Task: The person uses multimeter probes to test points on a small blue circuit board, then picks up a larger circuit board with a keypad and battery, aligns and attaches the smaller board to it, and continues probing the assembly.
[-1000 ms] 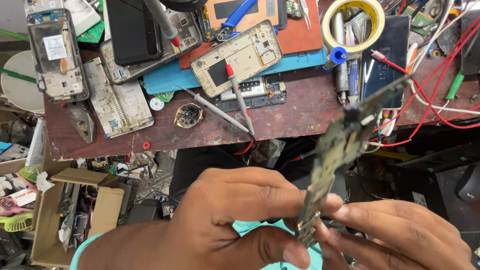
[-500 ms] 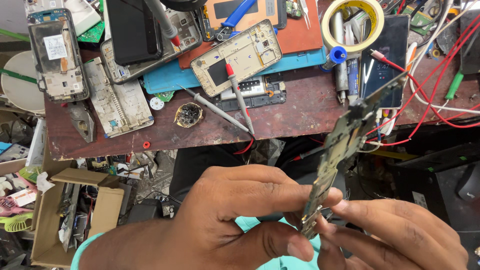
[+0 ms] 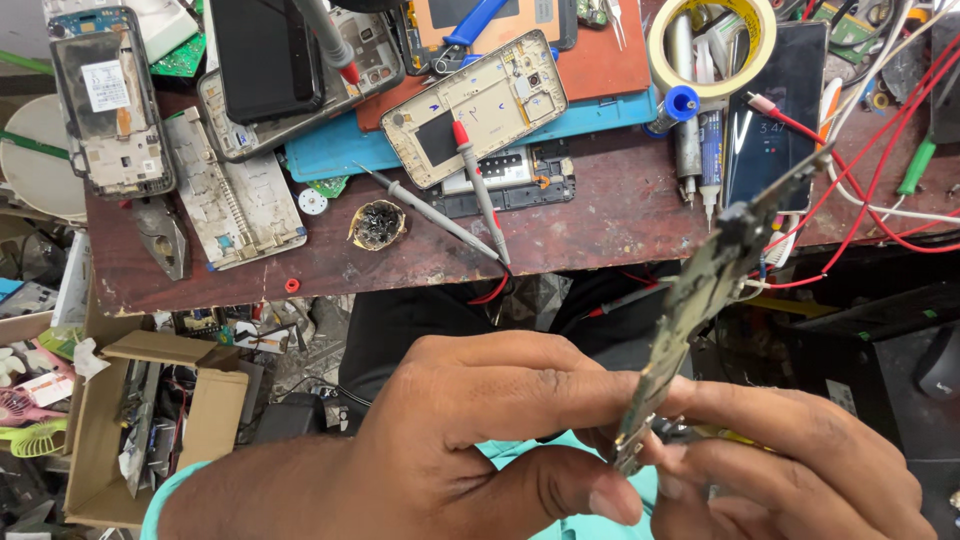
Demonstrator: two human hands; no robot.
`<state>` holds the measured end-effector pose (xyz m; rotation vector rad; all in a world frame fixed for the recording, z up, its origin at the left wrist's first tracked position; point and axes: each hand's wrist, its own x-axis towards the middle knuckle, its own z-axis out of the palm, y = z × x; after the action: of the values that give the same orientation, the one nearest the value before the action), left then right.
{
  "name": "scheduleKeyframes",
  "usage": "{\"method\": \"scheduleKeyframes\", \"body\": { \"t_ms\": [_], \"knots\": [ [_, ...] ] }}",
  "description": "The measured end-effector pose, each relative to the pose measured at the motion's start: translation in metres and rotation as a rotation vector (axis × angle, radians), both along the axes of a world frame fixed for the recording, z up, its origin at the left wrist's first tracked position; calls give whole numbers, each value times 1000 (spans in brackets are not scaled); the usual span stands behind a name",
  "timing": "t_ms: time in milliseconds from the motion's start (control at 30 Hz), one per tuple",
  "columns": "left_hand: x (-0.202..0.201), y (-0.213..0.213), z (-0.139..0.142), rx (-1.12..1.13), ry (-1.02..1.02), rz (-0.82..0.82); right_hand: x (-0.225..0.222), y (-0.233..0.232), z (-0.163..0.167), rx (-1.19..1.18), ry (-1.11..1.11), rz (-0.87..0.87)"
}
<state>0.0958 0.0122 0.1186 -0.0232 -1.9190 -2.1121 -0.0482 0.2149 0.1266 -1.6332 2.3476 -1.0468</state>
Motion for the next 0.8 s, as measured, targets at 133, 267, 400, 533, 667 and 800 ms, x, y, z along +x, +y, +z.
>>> {"method": "scheduleKeyframes", "body": {
  "t_ms": [133,267,400,533,667,800],
  "knots": [
    [0,-4,2,28,-32,-22,-17,10,5,115,-66,164],
    [-2,-3,4,195,-169,-27,-19,13,-1,49,22,136],
    [-4,-7,-1,94,-87,-30,-20,4,0,45,44,161],
    [-8,-12,-15,-52,20,0,-17,-16,2,-22,134,189],
    [-18,-14,-32,-69,7,68,-18,-36,2,-113,286,179],
    [-36,-15,-46,182,-76,112,-20,-51,2,-110,431,154]
  ]
}}
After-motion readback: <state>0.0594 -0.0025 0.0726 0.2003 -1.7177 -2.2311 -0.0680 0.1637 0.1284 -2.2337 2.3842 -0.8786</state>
